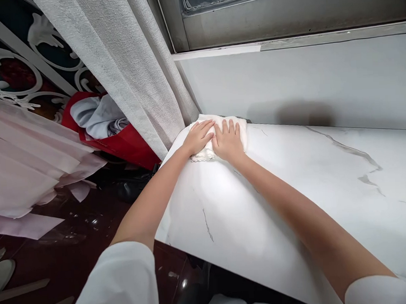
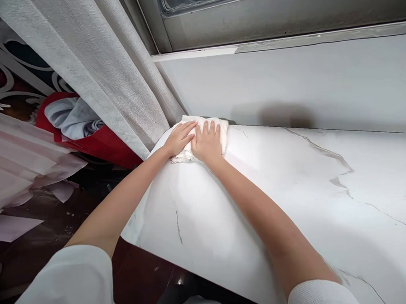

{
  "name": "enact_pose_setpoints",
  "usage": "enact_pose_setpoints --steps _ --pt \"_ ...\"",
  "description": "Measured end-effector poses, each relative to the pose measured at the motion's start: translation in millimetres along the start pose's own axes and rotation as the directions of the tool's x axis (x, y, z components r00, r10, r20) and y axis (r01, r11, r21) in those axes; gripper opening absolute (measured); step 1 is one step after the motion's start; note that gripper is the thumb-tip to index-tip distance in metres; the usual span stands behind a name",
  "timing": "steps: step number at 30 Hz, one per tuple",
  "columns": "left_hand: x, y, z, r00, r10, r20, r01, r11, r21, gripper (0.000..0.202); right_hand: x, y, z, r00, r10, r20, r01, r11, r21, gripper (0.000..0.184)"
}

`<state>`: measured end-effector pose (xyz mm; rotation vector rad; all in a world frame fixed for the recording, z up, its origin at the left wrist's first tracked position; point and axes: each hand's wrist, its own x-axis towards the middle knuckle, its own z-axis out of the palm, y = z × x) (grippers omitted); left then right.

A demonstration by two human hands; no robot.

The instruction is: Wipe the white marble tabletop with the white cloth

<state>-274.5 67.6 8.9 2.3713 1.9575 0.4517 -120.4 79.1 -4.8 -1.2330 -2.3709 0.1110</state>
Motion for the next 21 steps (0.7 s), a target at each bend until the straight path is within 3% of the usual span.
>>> enact_pose_setpoints --steps 11,21 --pt "-106 20 -25.4 0.998 0.015 0.058 -0.015 1.0 -0.004 0.053 -90 -65 -26 0.997 -0.053 0.048 0.051 0.998 0.034 0.057" --pt "-203 33 -41.1 0.998 0.047 0.037 -0.045 0.998 -0.046 0.057 -162 -115 -47 0.978 -0.162 0.134 0.147 0.983 0.114 0.06"
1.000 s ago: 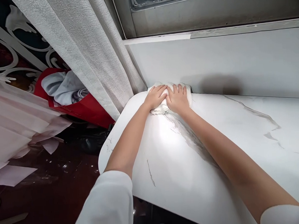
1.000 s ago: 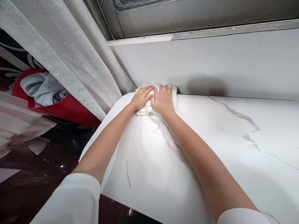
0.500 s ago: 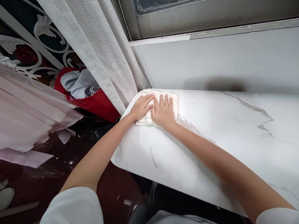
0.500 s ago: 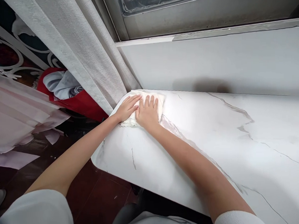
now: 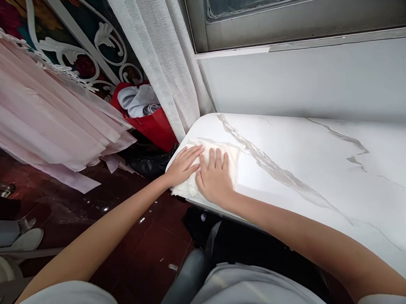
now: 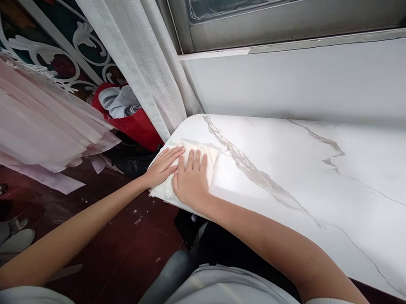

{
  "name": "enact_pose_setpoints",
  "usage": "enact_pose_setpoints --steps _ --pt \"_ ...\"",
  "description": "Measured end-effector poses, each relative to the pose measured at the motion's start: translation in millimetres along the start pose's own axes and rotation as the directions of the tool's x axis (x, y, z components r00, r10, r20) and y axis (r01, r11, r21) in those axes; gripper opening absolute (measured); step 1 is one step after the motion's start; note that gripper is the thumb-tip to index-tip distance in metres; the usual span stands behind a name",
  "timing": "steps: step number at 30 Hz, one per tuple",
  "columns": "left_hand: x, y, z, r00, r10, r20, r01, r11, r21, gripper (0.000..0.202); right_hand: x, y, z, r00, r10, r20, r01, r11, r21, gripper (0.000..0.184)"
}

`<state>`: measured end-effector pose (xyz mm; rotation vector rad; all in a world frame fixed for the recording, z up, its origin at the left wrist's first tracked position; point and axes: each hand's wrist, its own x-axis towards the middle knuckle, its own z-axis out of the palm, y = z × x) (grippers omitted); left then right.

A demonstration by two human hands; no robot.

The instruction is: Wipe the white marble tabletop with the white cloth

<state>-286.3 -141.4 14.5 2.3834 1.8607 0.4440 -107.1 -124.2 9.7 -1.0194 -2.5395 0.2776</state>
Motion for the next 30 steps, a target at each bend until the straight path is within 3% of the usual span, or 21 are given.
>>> enact_pose_setpoints --steps 6,11,18,23,30 --pt "-38 -5 -12.9 0.997 -0.076 0.029 0.075 0.997 0.02 0.055 -9 -32 5 0.996 -0.081 0.03 0.079 0.996 0.05 0.062" --pt "-32 -12 -15.3 0.991 -0.128 0.024 0.127 0.991 0.037 0.056 8 -31 11 0.993 -0.115 0.018 0.114 0.993 0.034 0.061" --pt "22 -15 -7.1 0.964 -0.264 -0.013 0.264 0.962 0.073 0.055 60 12 17 0.992 -0.121 -0.029 0.122 0.992 0.044 0.055" --pt "73 -23 -0.8 0.964 -0.264 -0.003 0.264 0.963 0.05 0.054 94 49 20 0.994 -0.089 -0.06 0.092 0.995 0.044 0.053" --pt "131 -53 7.0 0.969 -0.246 -0.029 0.246 0.969 0.021 0.052 141 85 22 0.996 -0.071 -0.047 0.072 0.997 0.027 0.055"
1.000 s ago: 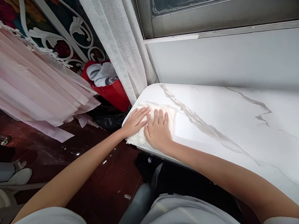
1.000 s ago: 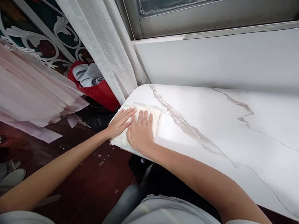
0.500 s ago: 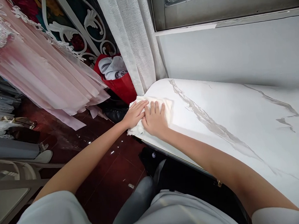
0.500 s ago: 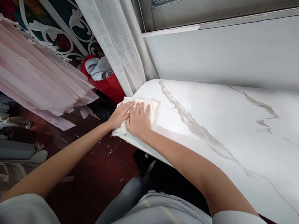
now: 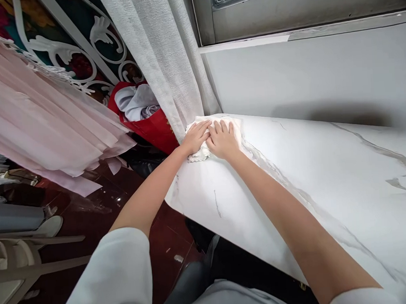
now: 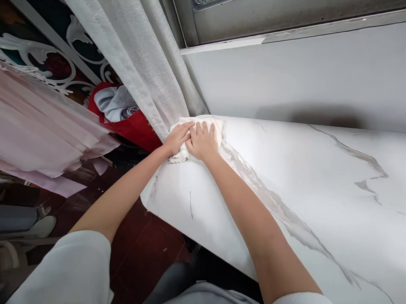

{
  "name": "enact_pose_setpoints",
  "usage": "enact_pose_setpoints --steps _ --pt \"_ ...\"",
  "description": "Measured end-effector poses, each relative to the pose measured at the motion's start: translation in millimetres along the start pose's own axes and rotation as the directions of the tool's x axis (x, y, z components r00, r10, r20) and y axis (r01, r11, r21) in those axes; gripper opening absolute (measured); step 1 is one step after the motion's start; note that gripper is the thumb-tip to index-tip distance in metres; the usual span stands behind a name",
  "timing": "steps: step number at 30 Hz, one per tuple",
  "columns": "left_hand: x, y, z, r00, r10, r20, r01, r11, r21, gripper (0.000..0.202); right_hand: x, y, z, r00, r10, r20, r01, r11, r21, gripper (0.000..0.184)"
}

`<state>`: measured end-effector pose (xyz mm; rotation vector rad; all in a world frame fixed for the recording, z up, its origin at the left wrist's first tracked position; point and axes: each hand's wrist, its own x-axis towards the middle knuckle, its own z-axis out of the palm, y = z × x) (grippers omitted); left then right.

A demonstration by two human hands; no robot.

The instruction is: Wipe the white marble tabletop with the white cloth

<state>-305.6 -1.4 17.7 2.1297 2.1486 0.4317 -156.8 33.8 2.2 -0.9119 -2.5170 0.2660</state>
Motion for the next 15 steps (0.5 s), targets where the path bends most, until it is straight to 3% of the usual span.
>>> enact_pose_setpoints --steps 4,9,15 --pt "32 -3 5.5 1.0 0.014 -0.01 -0.014 1.0 0.009 0.05 19 21 -1 1.0 0.028 0.008 -0.028 1.0 -0.001 0.055" --pt "67 9 14.9 0.999 0.045 0.002 -0.045 0.998 0.035 0.051 29 52 -7 0.998 0.065 0.025 -0.065 0.998 -0.007 0.056" --pt "84 17 22.7 0.991 0.131 -0.003 -0.131 0.99 0.054 0.051 17 71 -16 0.994 0.104 0.019 -0.103 0.994 -0.019 0.055"
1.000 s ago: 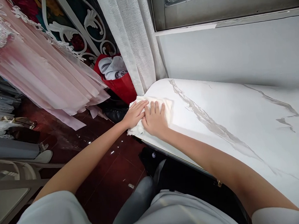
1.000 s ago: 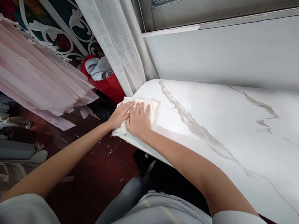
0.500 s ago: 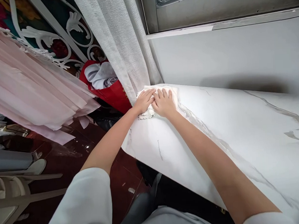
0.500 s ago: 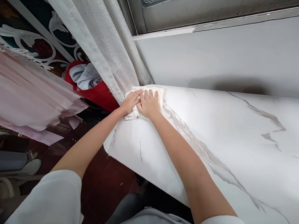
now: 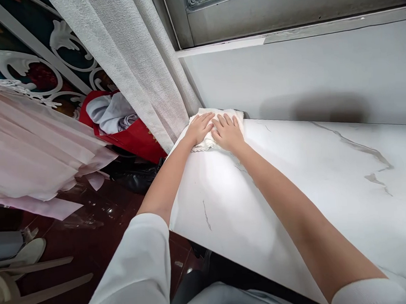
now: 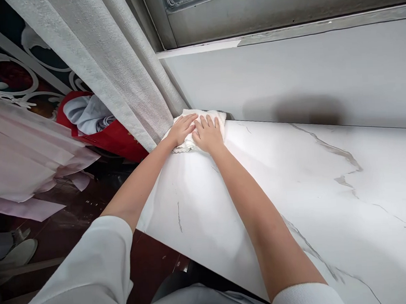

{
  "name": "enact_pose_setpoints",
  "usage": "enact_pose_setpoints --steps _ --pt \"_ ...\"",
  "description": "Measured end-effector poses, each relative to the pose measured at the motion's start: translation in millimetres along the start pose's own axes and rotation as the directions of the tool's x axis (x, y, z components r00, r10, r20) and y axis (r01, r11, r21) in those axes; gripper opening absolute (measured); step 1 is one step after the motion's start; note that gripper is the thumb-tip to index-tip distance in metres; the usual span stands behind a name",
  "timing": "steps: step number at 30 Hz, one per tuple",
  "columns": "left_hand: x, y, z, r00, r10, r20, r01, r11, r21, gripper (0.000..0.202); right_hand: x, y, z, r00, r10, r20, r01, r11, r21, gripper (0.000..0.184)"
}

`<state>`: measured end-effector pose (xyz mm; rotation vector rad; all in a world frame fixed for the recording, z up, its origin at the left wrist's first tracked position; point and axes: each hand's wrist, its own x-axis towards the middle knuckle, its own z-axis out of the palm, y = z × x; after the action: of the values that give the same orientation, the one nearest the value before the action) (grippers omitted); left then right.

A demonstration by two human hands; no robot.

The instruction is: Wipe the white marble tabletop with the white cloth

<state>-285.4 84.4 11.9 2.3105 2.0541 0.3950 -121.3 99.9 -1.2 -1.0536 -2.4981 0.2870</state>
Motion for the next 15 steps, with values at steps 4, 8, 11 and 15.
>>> enact_pose_setpoints --steps 4,8,11,15 --pt "-4 4 0.7 1.0 -0.004 -0.006 0.005 1.0 0.015 0.052 -12 2 -3 1.0 -0.008 -0.014 0.008 1.0 -0.001 0.054" --pt "-9 15 1.5 1.0 -0.012 -0.013 0.012 1.0 0.013 0.052 -23 3 -7 1.0 0.009 -0.012 -0.009 1.0 -0.006 0.053" --pt "-13 25 2.7 1.0 0.012 -0.001 -0.012 1.0 0.006 0.053 -34 4 -11 1.0 0.029 -0.007 -0.029 0.999 -0.02 0.053" --pt "-22 36 3.2 0.997 0.072 0.009 -0.072 0.997 0.001 0.052 -53 2 -12 0.999 0.028 -0.037 -0.029 0.998 -0.049 0.054"
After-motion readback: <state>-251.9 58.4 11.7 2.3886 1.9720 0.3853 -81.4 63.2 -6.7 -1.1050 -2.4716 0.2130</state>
